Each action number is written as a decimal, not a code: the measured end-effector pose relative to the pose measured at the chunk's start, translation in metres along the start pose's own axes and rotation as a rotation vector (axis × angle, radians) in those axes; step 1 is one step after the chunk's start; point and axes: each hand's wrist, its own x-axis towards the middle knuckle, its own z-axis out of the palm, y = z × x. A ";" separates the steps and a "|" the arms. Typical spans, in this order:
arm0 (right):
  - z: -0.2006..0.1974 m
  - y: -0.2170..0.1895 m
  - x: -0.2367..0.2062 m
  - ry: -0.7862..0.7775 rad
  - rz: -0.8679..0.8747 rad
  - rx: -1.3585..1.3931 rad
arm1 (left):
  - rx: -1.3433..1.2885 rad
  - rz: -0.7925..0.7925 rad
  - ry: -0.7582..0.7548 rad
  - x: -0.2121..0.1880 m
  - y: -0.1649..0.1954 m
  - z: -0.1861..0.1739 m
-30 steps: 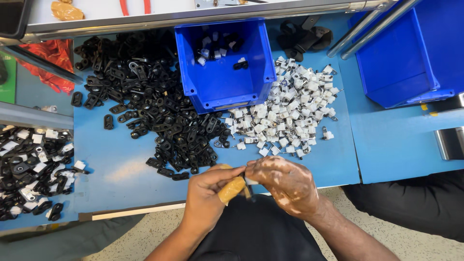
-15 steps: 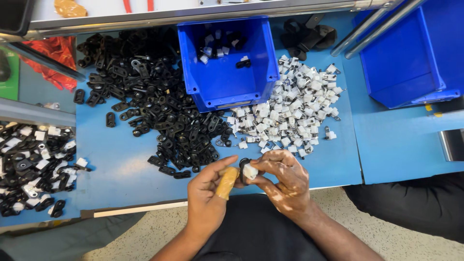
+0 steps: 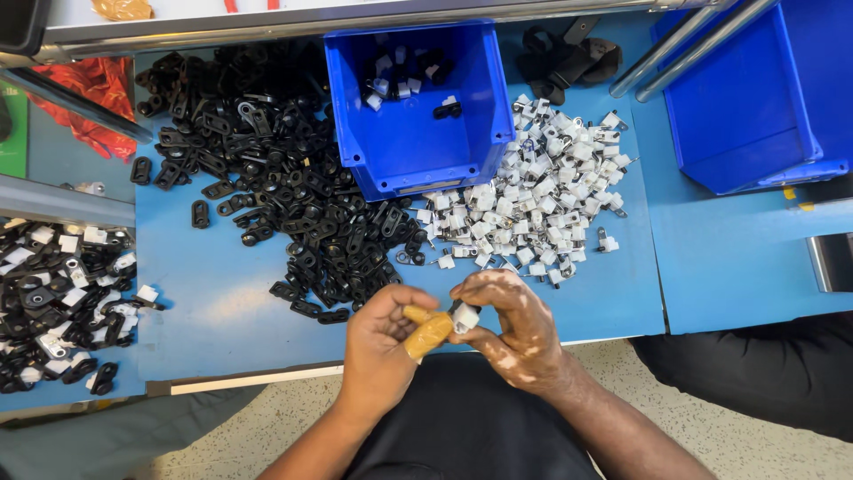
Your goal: The person assembles small black and white plastic components by hand at a blue workbench. They pick up a black part and a white part, fit them together, and place the assembled unit into a blue bin. The process is repeated continuously.
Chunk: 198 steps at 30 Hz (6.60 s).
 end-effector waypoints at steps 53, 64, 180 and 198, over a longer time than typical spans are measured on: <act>0.024 0.008 -0.009 0.070 -0.016 -0.115 | -0.008 -0.095 -0.064 0.005 0.009 -0.010; 0.007 0.017 0.019 -0.384 0.350 -0.098 | 0.727 -0.151 0.058 0.023 0.025 -0.030; 0.008 0.001 -0.003 0.115 -0.045 0.054 | 0.069 0.081 0.015 0.001 0.004 0.009; 0.002 -0.012 0.005 0.013 -0.064 -0.128 | 0.255 0.287 -0.039 -0.002 0.028 0.004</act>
